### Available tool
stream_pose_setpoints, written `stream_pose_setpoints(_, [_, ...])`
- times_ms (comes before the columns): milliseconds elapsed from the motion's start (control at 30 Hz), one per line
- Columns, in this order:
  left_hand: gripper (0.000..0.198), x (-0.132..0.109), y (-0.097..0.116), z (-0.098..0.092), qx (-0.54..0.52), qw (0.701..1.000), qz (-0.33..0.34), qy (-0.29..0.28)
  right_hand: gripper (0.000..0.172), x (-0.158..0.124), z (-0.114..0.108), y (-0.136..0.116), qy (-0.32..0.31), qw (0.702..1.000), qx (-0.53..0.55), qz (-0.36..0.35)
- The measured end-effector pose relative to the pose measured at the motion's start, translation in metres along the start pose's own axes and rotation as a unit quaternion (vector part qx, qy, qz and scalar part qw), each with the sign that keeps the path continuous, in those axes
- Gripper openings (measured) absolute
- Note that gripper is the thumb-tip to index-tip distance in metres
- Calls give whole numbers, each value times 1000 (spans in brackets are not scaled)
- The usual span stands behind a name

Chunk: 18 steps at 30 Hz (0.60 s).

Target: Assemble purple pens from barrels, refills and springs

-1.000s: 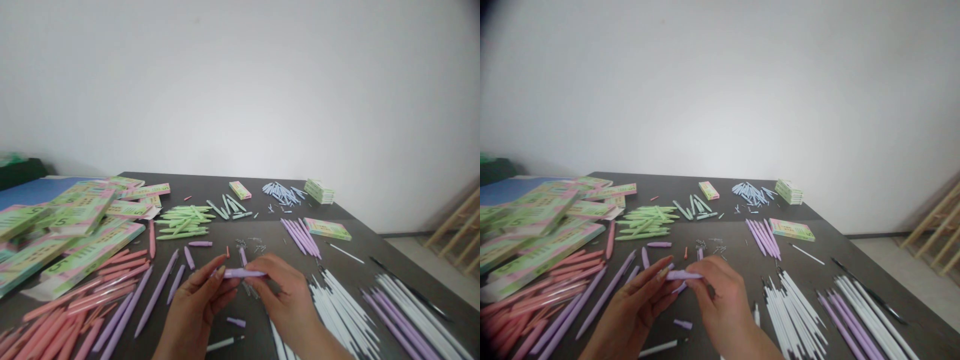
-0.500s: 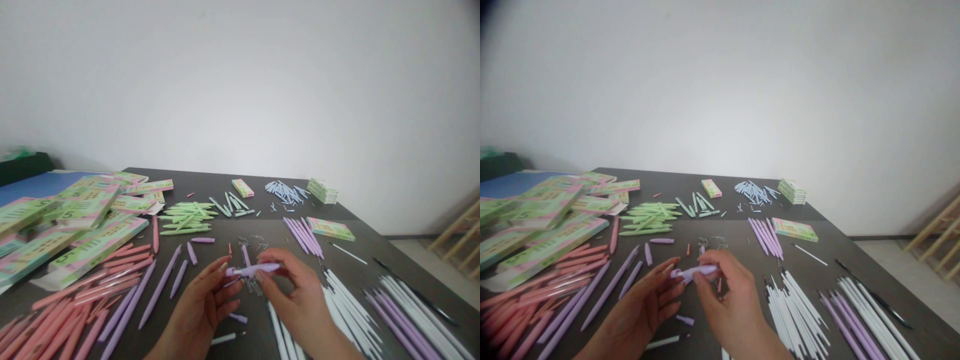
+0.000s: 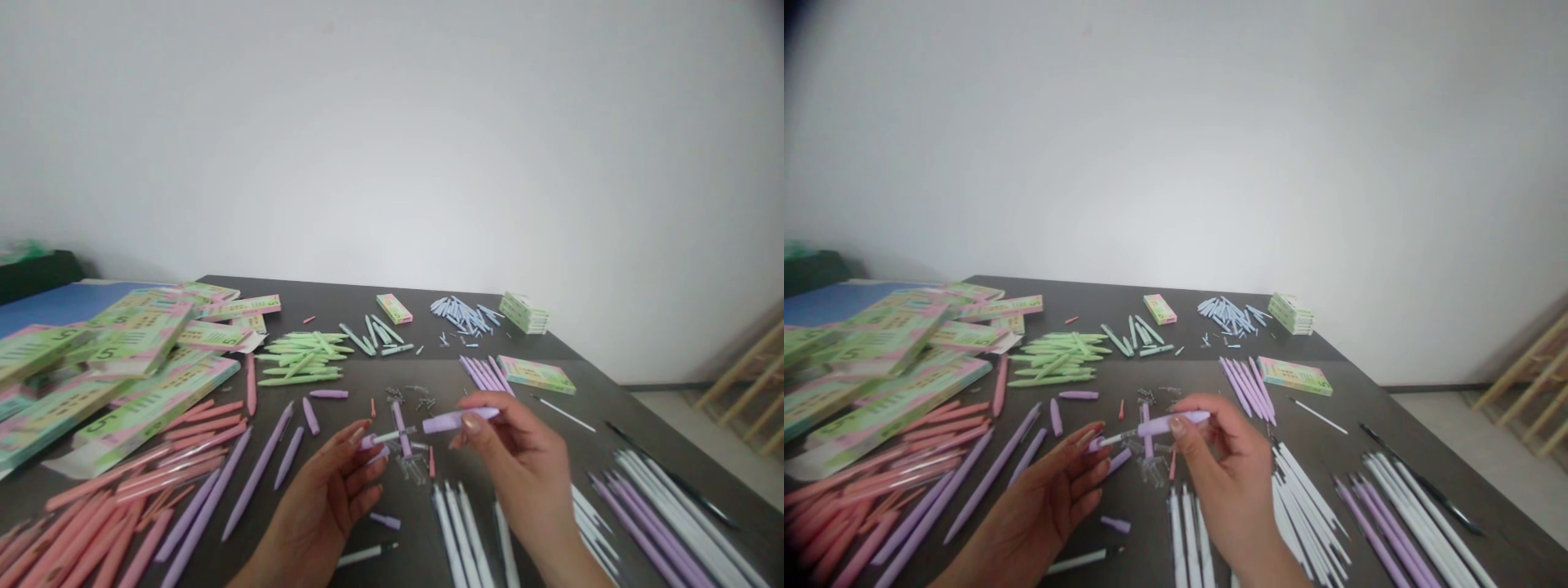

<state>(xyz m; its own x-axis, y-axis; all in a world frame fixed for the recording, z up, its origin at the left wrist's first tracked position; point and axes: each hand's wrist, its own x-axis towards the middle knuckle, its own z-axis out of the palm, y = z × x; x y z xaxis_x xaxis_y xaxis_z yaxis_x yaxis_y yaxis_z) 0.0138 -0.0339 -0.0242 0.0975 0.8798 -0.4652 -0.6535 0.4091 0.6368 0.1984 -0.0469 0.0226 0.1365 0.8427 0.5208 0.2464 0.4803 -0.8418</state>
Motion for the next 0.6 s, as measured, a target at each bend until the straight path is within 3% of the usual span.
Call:
stream_pose_setpoints(133, [18,-1,5,2,-15,1000,9,4,17,14,-8,10,12,999,16,49])
stream_pose_setpoints(233, [18,-1,19,2,-27,999,31,2,13,28,-16,32,-55,989,-114,74])
stream_pose_setpoints(300, [18,-1,32,1,-40,998,54,-1,4,34,-20,51,-129,944,-292,81])
stream_pose_setpoints(367, [17,1,44,-2,-56,996,72,-8,7,35,-22,67,-162,913,-362,90])
stream_pose_setpoints(600, [18,11,62,-13,-69,992,106,-10,16,25,-18,93,-214,862,-445,114])
